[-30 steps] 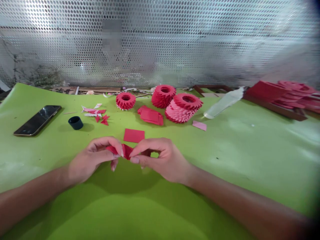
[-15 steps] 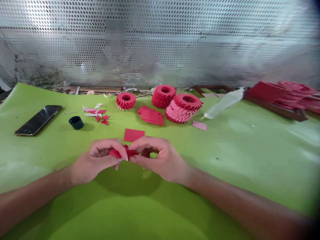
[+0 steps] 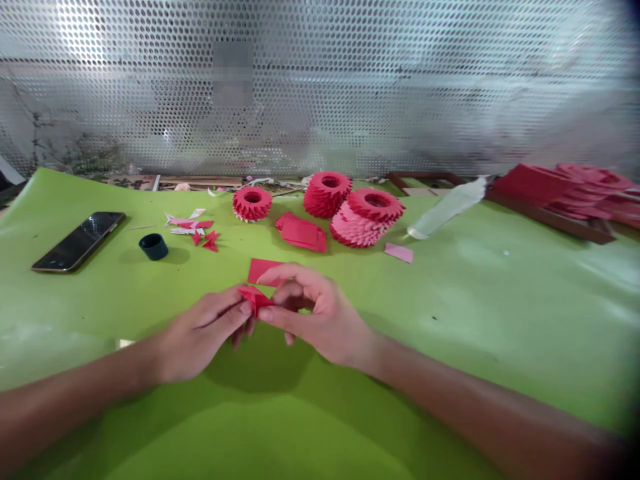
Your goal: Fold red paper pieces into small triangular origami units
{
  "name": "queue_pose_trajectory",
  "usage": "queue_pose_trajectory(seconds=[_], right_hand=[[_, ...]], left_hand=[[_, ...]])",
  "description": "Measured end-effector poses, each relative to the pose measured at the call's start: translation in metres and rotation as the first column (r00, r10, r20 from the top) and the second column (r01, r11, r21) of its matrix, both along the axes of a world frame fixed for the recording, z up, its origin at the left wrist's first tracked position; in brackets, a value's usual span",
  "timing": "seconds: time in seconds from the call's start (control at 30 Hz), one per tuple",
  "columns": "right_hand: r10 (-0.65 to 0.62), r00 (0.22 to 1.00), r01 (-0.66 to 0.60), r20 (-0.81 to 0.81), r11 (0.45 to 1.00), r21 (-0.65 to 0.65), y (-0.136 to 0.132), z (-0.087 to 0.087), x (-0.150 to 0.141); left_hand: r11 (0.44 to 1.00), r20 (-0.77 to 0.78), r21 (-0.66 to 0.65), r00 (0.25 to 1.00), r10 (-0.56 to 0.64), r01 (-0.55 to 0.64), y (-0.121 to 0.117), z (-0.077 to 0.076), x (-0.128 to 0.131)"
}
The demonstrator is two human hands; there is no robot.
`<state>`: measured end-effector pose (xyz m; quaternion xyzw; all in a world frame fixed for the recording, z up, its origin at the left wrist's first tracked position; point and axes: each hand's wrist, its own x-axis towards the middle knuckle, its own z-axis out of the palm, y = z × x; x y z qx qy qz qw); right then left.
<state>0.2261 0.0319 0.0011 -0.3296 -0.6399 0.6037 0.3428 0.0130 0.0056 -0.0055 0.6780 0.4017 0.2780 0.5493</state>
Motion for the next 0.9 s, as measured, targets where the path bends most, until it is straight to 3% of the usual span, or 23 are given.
queue_pose_trajectory(seconds=[0.4, 0.7, 0.9], right_hand=[[0.059, 0.998, -0.060, 0.023, 0.997, 0.040, -0.001, 0.000, 0.000], [-0.028, 0.980, 0.005, 0.196, 0.993, 0.121, -0.004, 0.008, -0.003], [0.058, 0.962, -0.098, 0.267, 0.986, 0.138, -0.002, 0.010, 0.002]], left_hand=[[0.999, -0.075, -0.025, 0.996, -0.046, 0.045, 0.000, 0.006, -0.004], [1.000, -0.181, -0.005, 0.983, -0.028, 0.027, -0.004, 0.002, 0.002], [1.000, -0.188, 0.004, 0.982, -0.018, 0.019, 0.001, 0.004, 0.001]])
